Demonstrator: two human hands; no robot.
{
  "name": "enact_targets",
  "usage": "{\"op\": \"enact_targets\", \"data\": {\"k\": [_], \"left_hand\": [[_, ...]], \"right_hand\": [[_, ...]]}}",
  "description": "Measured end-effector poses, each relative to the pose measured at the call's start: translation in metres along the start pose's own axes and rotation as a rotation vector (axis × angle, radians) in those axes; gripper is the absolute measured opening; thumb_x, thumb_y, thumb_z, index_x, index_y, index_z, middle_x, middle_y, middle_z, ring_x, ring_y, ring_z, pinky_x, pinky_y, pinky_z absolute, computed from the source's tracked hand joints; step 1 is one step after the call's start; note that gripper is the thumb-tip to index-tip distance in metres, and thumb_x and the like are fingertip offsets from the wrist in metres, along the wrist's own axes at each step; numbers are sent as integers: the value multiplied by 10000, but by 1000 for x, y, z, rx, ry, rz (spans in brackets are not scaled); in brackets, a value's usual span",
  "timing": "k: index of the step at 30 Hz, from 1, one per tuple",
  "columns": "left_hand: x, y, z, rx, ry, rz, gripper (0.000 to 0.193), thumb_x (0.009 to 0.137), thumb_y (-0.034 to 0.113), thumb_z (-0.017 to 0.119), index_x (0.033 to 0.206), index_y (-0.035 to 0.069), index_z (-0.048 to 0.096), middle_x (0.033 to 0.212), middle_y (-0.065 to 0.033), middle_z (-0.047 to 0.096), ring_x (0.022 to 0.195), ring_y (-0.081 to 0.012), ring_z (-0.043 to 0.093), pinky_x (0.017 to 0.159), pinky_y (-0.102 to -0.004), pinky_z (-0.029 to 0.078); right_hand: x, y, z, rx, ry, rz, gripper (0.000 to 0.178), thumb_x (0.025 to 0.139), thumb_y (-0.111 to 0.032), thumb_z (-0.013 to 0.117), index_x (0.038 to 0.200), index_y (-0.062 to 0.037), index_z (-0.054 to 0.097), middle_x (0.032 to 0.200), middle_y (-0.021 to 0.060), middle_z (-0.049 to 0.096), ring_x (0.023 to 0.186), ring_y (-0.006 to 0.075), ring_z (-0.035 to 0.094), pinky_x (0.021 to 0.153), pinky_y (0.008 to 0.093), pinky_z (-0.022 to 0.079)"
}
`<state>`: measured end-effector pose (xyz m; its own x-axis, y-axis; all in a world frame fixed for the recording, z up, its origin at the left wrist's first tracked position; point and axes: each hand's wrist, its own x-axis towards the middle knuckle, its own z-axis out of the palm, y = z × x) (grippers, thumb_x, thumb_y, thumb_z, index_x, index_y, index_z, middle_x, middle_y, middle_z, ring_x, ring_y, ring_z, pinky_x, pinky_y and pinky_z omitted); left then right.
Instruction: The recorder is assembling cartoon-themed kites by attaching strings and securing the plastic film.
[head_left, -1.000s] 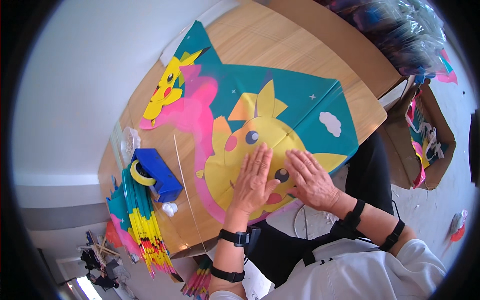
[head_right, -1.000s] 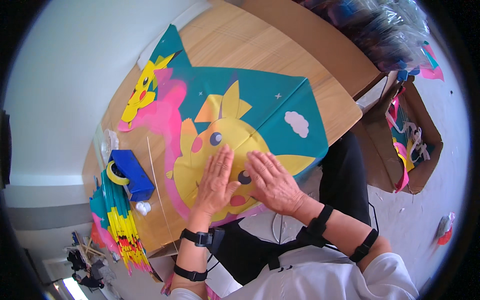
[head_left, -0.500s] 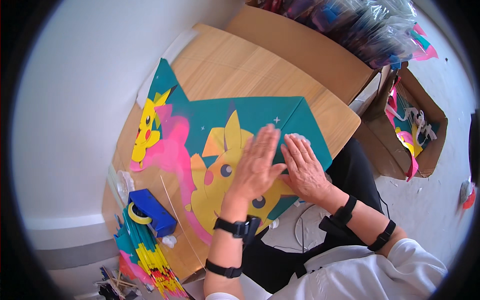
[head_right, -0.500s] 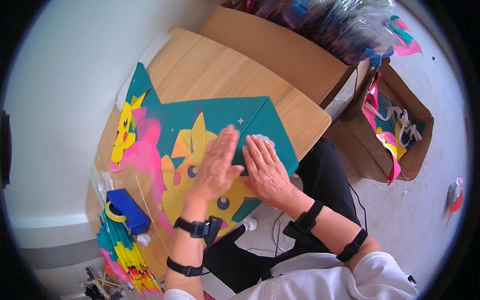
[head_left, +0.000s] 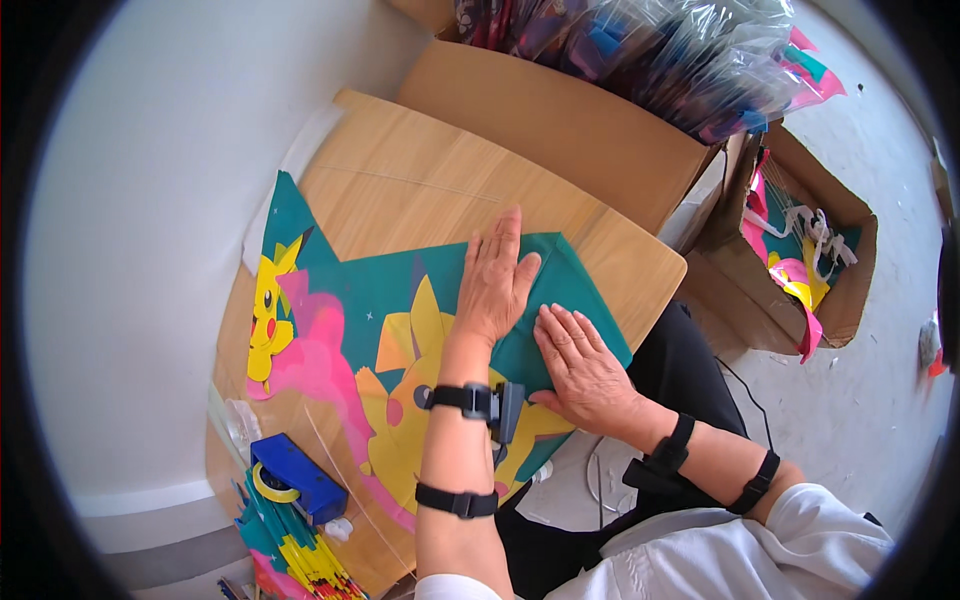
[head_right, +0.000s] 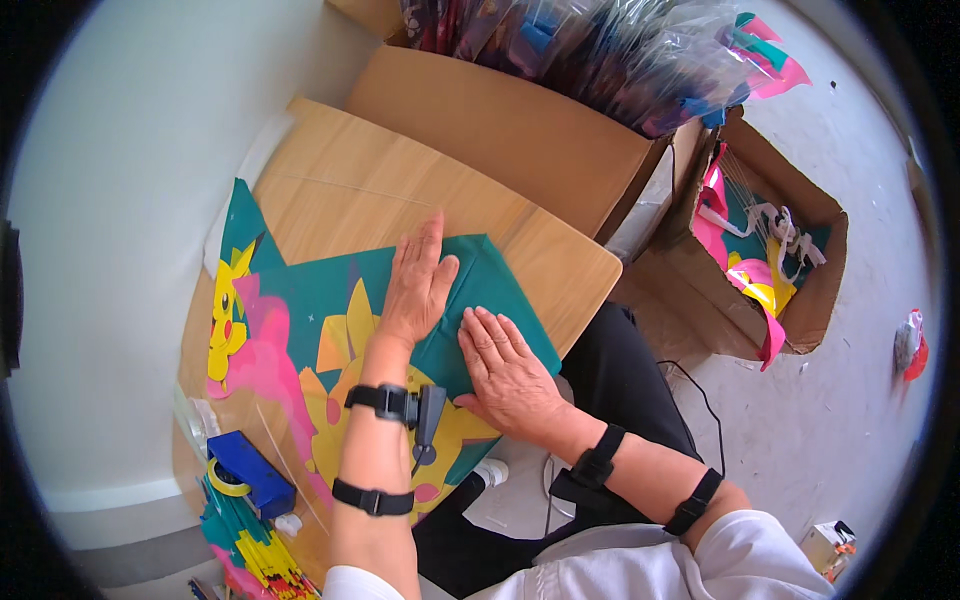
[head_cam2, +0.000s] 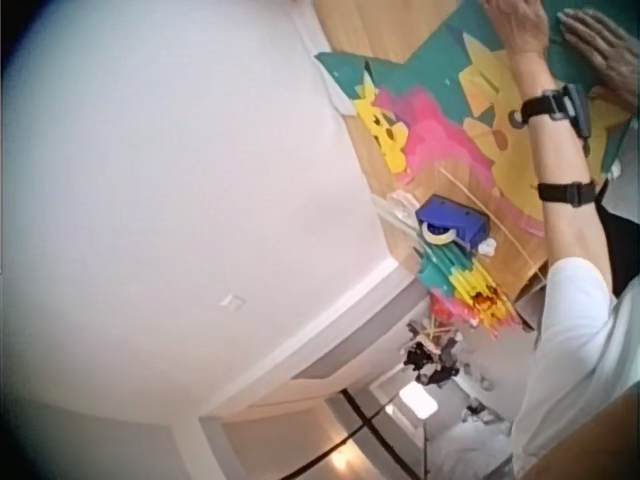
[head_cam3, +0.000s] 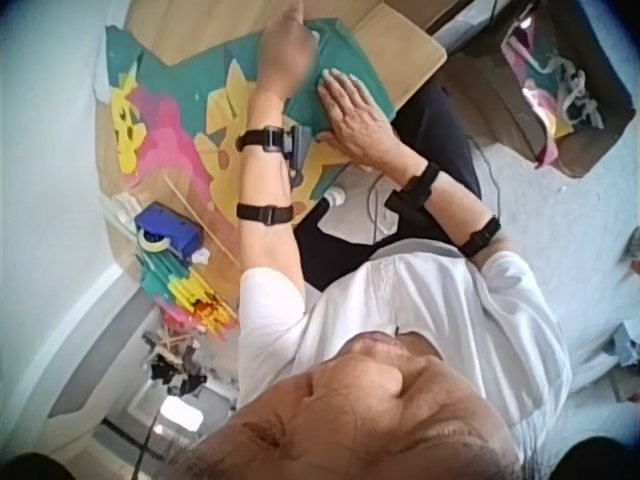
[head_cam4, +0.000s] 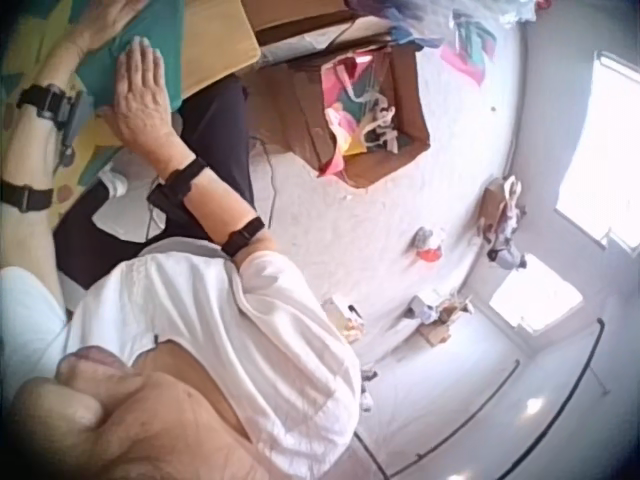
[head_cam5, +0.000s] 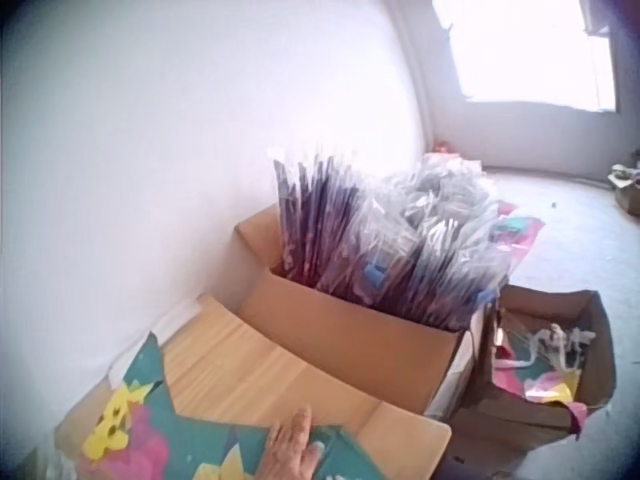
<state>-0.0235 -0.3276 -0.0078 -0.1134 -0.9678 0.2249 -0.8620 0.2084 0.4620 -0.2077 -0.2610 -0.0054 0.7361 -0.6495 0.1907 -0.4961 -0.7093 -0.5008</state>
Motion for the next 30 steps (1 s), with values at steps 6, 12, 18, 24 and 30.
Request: {"op": "enact_targets", "data": {"k": [6,12,18,24,30], "left_hand": [[-1,-4,0,59,57,-63,501,865,151,548,1337,42,421,1377,-176,413,1280,-346,368,1058,-458,271],[32,1,-4,191,6,41,184,799,119,628,974,71,599,1162,-100,521,1102,-319,464,941,-423,357],[51,-6,-17,-249,-211,-80,125,809,133,625,816,22,566,723,-116,549,744,-291,544,684,-371,446],[47,-8,-1,129,-77,114,152,846,163,586,770,38,545,752,-124,566,802,-316,536,722,-420,421],[35,-3,3,237,93,130,97,824,112,594,902,62,564,967,-107,592,969,-307,515,828,-426,387]], "right_hand": [[18,34,-17,124,417,222,571,671,-152,750,1142,44,493,1232,205,470,1136,373,450,956,435,365],[49,46,-29,6,301,466,417,644,-131,758,972,11,544,1026,171,527,983,344,491,844,394,402],[54,51,-21,352,396,627,192,740,-169,696,769,-32,564,650,139,608,703,351,609,617,442,465],[51,55,-14,66,330,481,191,809,-202,627,723,-49,553,592,176,584,584,374,598,506,462,453],[54,55,-14,57,214,560,172,781,-189,653,777,-41,565,719,175,629,685,360,620,569,442,468]]}}
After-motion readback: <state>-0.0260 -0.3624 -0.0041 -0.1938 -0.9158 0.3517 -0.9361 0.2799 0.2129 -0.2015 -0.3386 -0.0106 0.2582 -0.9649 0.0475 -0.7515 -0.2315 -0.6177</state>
